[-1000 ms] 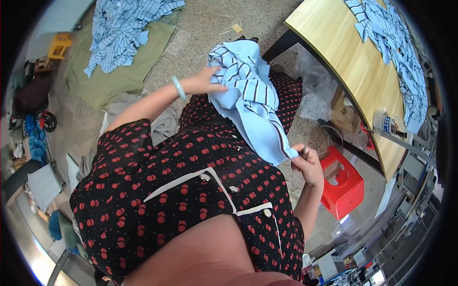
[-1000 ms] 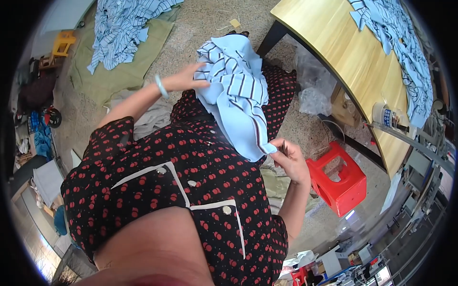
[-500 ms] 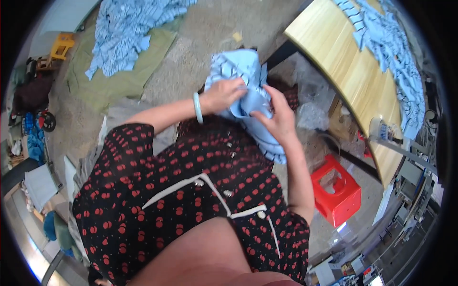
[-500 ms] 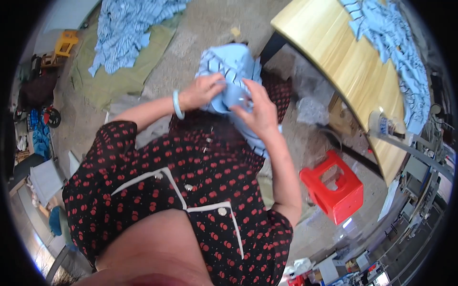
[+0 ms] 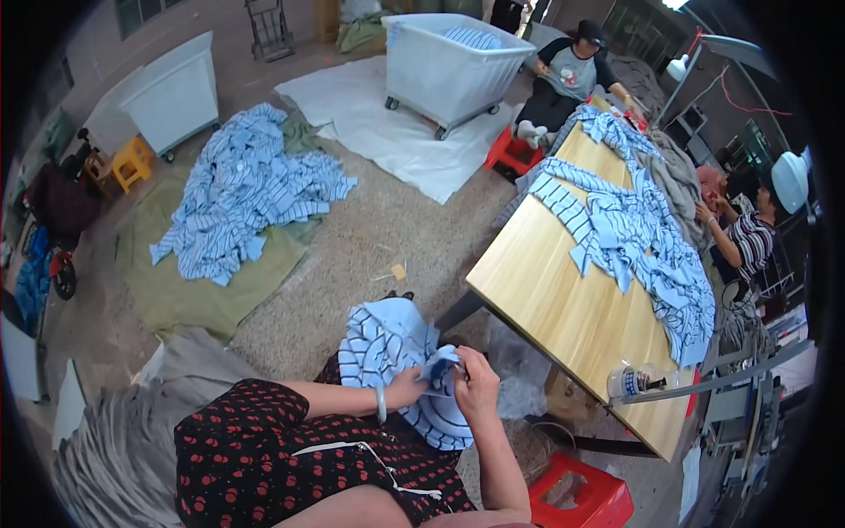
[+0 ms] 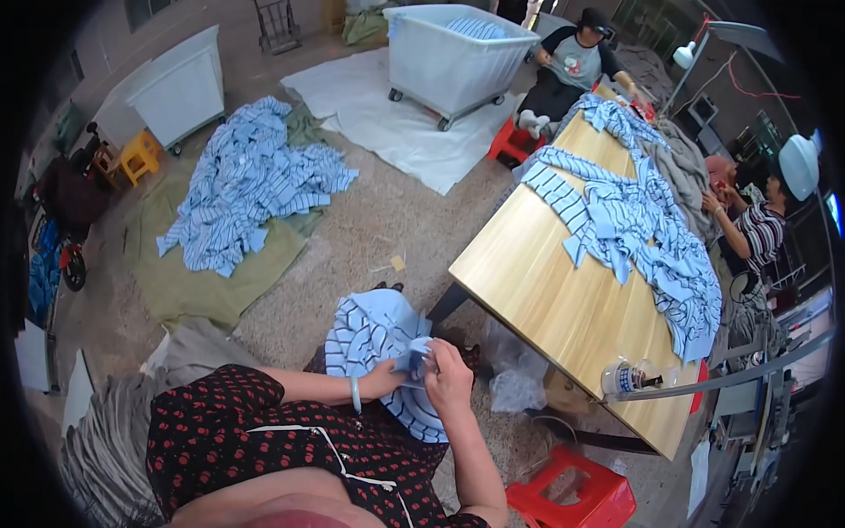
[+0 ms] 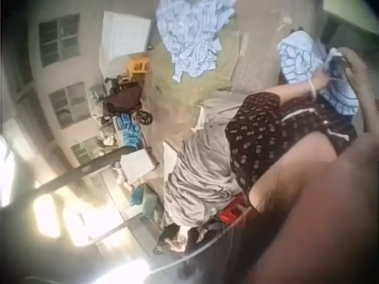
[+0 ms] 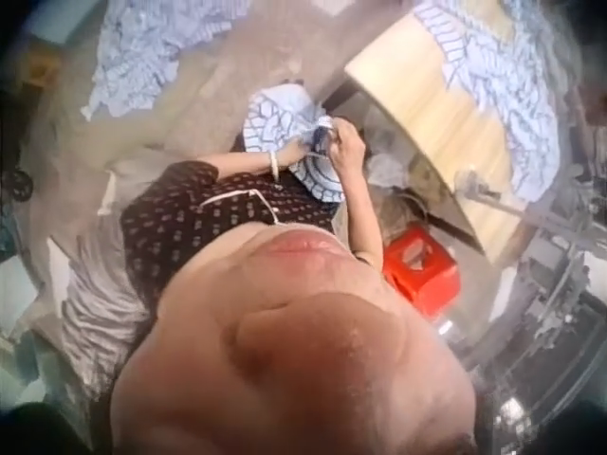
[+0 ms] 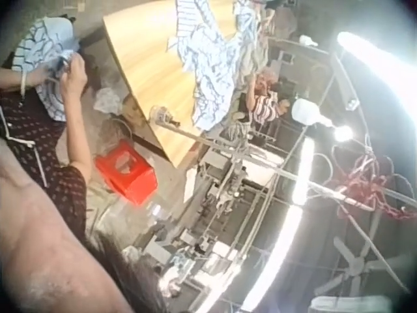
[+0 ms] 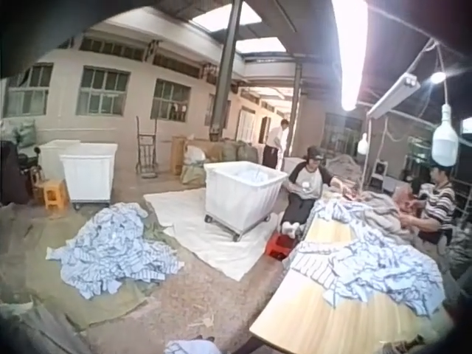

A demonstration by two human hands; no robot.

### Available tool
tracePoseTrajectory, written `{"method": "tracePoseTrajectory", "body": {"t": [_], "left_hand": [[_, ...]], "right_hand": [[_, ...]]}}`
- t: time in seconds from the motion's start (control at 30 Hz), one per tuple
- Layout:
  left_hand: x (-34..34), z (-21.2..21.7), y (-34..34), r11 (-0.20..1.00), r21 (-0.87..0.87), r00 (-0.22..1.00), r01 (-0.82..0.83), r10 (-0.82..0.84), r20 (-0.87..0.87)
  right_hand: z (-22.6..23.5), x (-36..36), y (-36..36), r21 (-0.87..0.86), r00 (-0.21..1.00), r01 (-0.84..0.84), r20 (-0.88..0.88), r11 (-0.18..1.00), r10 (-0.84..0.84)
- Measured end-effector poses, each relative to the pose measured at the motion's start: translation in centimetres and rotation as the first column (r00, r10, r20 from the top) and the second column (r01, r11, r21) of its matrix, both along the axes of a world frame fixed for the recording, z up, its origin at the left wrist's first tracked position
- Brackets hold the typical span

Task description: Folding and inspecting blue and white striped garments in a sewing factory.

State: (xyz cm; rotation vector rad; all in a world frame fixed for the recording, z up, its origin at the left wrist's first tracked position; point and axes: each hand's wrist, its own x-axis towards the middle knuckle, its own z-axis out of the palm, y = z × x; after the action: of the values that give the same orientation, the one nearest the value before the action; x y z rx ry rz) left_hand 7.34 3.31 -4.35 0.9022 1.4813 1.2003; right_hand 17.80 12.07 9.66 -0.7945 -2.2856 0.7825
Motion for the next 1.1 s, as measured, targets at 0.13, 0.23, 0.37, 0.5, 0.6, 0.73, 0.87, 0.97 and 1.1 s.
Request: {"method": "tracePoseTrajectory", "body": {"t": [0.13, 0.23, 0.37, 0.5, 0.6, 0.73, 0.87, 0.97, 1.1], "left_hand": [[-4.2, 7.6, 0.5, 0.994, -0.089, 0.927, -0.067, 0.095, 0.364], [-6.6, 8.9, 1.4, 0.979, 0.152, 0.956, -0.136, 0.089, 0.280], [-10.0, 16.9, 2.1, 0.941, 0.333, 0.976, 0.060, 0.015, -0.217], [-9.0, 29.2, 0.2, 0.821, 0.478, 0.760, 0.314, 0.084, -0.644], [-10.5, 29.4, -1.4, 0.681, 0.493, 0.481, 0.542, 0.229, -0.846], [-13.1, 21.6, -3.9, 0.866, 0.141, 0.247, 0.480, 0.021, -0.969], [-16.8, 15.2, -9.2, 0.988, 0.154, 0.254, -0.011, 0.152, -0.955], [-19.0, 13.7, -12.4, 0.909, 0.006, 0.288, -0.416, 0.138, -0.948], [-20.5, 12.7, -14.7, 0.752, -0.640, 0.952, -0.154, 0.286, 0.108]], "right_hand": [[1.1, 1.6, 0.8, -0.415, 0.996, 0.088, 0.040, 0.905, -0.079], [1.0, 3.0, -0.1, -0.616, 1.000, -0.007, -0.024, 0.788, -0.010], [5.7, 0.6, -1.9, -0.321, 0.941, -0.288, 0.081, 0.902, 0.329], [8.3, 2.6, -1.9, -0.160, 0.947, -0.317, -0.098, 0.935, 0.305], [10.6, 2.6, -2.2, -0.207, 0.928, -0.358, -0.189, 0.910, 0.322], [8.2, 3.1, -3.7, -0.358, 0.879, -0.476, -0.170, 0.803, 0.445], [6.7, 2.3, -4.8, -0.576, 0.852, -0.408, 0.039, 0.708, 0.522], [5.6, 1.3, -5.7, -0.625, 0.832, -0.397, 0.065, 0.672, 0.552], [5.2, 0.2, -6.0, -0.781, 0.837, -0.381, -0.064, 0.495, 0.543]]}}
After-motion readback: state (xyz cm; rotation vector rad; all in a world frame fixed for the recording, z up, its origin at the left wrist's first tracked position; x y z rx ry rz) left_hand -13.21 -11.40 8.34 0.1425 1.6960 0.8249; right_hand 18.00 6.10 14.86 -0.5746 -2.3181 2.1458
